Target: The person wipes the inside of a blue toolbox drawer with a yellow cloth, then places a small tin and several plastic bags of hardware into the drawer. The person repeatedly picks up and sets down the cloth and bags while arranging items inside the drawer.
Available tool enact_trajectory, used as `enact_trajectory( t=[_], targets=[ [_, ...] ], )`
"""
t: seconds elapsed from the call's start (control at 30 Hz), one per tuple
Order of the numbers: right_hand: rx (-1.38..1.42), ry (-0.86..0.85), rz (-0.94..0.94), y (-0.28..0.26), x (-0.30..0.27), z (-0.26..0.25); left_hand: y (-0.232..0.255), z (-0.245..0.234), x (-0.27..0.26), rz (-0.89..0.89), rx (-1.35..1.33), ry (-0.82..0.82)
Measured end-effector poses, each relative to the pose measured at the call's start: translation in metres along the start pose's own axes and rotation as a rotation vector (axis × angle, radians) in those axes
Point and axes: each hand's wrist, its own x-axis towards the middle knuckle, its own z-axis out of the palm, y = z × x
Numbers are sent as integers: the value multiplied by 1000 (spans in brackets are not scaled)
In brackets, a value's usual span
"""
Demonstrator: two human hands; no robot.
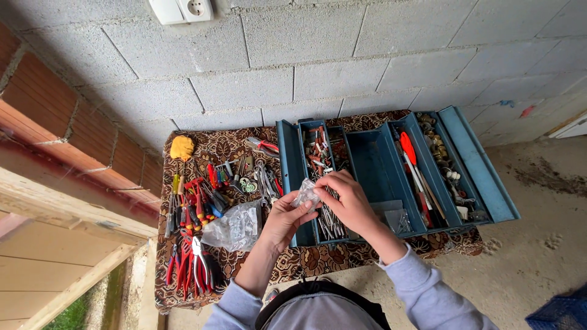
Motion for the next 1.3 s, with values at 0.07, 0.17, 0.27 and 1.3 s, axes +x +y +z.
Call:
enact_trajectory(
  t=[0.07,0.17,0.27,1.3],
  targets=[
    [-61,-85,-60,-3,5,-9,-1,-5,3,4,-14,-24],
    [44,-227,65,-10,9,-22,3,-3,4,8,-64,-41],
    [36,-333,77,-9,12,-34,2,-3,6,12,-81,-52],
    [275,-157,260,31,15,-46,-14,29,31,-2,124,-168]
  ],
)
